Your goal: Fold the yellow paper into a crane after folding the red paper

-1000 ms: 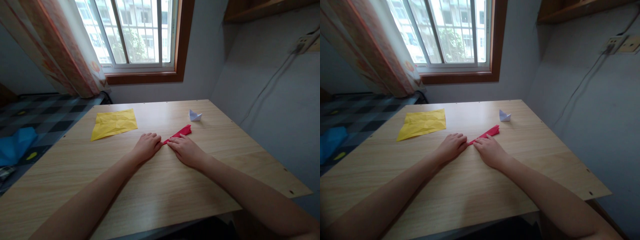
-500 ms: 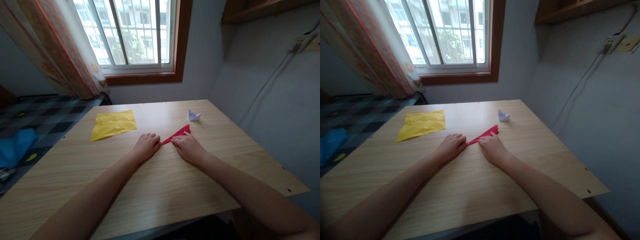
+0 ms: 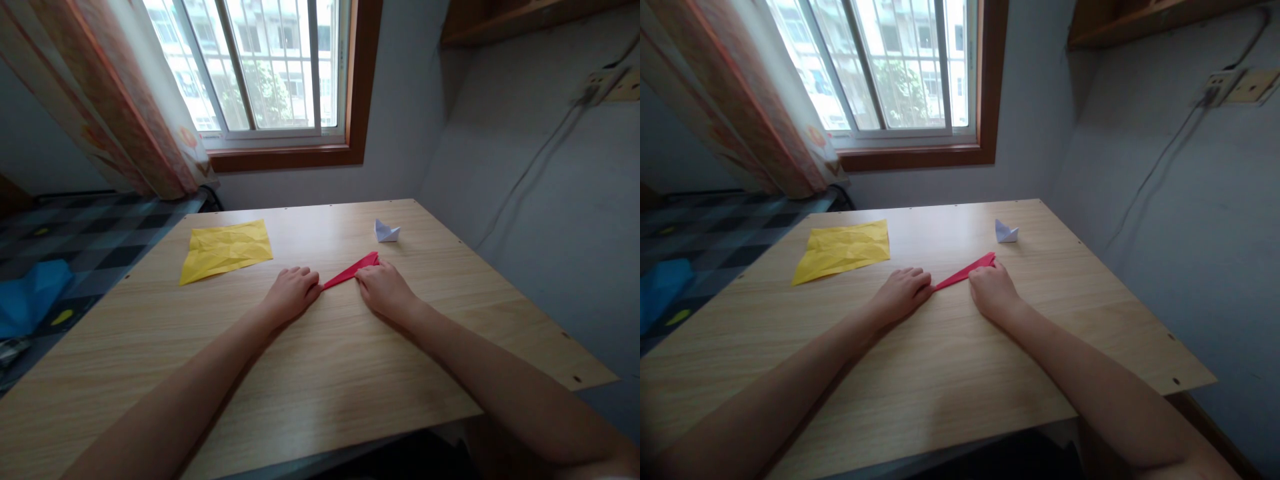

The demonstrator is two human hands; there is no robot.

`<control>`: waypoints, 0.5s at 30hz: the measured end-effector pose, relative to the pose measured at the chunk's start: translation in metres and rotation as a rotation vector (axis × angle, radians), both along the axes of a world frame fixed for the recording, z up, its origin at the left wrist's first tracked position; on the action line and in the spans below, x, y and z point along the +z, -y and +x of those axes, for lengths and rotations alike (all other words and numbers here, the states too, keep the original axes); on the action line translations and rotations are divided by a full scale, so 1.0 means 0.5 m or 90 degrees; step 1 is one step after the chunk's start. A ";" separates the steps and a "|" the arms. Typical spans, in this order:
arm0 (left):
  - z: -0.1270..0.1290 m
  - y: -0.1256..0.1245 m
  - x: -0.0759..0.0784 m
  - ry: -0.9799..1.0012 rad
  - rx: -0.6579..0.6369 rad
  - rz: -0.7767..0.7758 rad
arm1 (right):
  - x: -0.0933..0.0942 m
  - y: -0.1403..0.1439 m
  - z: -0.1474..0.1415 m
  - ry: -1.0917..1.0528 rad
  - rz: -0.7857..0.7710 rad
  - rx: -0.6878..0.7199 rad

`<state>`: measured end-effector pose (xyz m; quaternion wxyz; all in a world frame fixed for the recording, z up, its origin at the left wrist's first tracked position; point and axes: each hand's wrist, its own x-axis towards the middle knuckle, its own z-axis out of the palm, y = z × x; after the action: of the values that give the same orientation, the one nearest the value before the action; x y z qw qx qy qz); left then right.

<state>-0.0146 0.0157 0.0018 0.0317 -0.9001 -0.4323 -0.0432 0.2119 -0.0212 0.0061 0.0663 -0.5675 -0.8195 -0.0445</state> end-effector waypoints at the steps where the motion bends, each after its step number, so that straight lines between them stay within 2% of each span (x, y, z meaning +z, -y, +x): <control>1: 0.000 0.000 0.000 0.000 -0.001 0.001 | 0.000 -0.001 0.001 0.003 -0.001 -0.011; 10: -0.002 -0.002 0.001 -0.003 -0.005 -0.007 | 0.010 -0.010 0.023 0.016 -0.020 -0.086; 15: -0.002 -0.003 0.000 0.002 -0.007 -0.010 | 0.001 -0.009 0.029 0.040 -0.008 -0.170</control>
<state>-0.0157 0.0173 0.0016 0.0236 -0.9025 -0.4280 -0.0415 0.2265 -0.0169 0.0067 0.0305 -0.6701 -0.7388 -0.0655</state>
